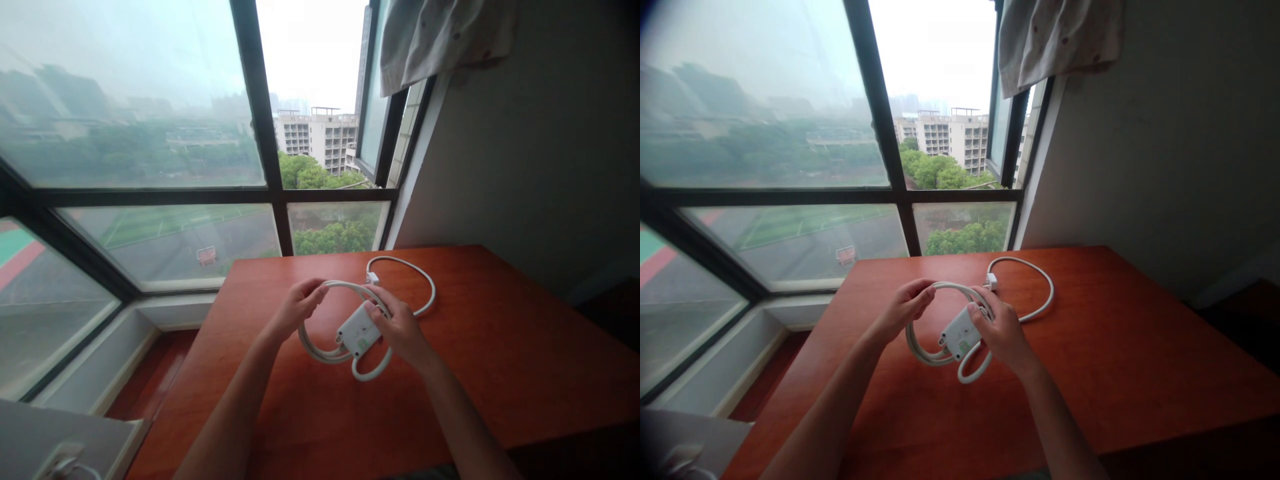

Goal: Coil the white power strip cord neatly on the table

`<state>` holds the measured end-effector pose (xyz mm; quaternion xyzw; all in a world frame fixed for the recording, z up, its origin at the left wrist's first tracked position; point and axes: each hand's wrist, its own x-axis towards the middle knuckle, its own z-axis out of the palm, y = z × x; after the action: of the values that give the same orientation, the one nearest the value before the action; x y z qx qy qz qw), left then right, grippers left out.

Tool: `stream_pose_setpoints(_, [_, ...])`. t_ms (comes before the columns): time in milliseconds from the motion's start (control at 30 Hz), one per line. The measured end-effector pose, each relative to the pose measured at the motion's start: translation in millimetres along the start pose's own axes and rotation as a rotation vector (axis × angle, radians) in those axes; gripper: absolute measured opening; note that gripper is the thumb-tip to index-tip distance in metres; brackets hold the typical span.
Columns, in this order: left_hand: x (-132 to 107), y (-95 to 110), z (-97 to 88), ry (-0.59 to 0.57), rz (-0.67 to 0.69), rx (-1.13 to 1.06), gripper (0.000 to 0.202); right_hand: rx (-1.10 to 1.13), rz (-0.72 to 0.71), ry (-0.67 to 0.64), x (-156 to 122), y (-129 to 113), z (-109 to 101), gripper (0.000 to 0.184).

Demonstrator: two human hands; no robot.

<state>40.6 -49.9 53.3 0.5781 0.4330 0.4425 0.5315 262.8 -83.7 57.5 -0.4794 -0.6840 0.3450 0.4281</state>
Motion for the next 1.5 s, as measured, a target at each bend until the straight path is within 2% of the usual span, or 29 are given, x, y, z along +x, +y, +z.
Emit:
stream_pose_setpoints(133, [1,-2,5.0,0.013,0.006,0.033,0.038,0.039,0.043,0.003,1,1,0,0.042])
stream_pose_setpoints(300, [3,-4,10.9,0.086,0.011,-0.054,0.039,0.190,0.106,0.021,4,4,1,0.046])
stream_pose_setpoints(467, [3,-2,14.8,0.186,-0.018,-0.243,0.038,0.313,0.123,0.051,-1,4,7,0.050])
stream_pose_setpoints(633, [6,-5,18.0,0.315,-0.026,-0.499,0.037,0.440,0.128,0.086,-13,3,26,0.058])
stream_pose_setpoints(800, [8,-11,27.6,0.439,0.003,-0.623,0.038,0.476,0.096,0.206,-14,1,46,0.050])
stream_pose_setpoints(900, [7,-13,37.4,0.537,0.030,-0.659,0.039,0.390,0.055,0.237,-13,0,54,0.041])
stream_pose_setpoints(1000, [7,-16,45.9,0.566,0.036,-0.690,0.038,0.287,0.042,0.267,-12,0,58,0.031])
stream_pose_setpoints(1167, [10,-24,49.1,0.449,-0.066,-0.712,0.038,0.198,0.013,0.332,-11,0,57,0.025])
stream_pose_setpoints(1300, [11,-20,35.8,0.279,-0.108,-0.622,0.043,0.234,0.006,0.285,-11,1,51,0.027])
stream_pose_setpoints(1400, [8,-10,17.4,0.108,-0.101,-0.564,0.049,0.248,-0.001,0.148,-12,-4,38,0.029])
stream_pose_setpoints(1500, [0,2,0.4,-0.048,-0.113,-0.535,0.055,0.191,-0.043,-0.105,-9,-16,17,0.029])
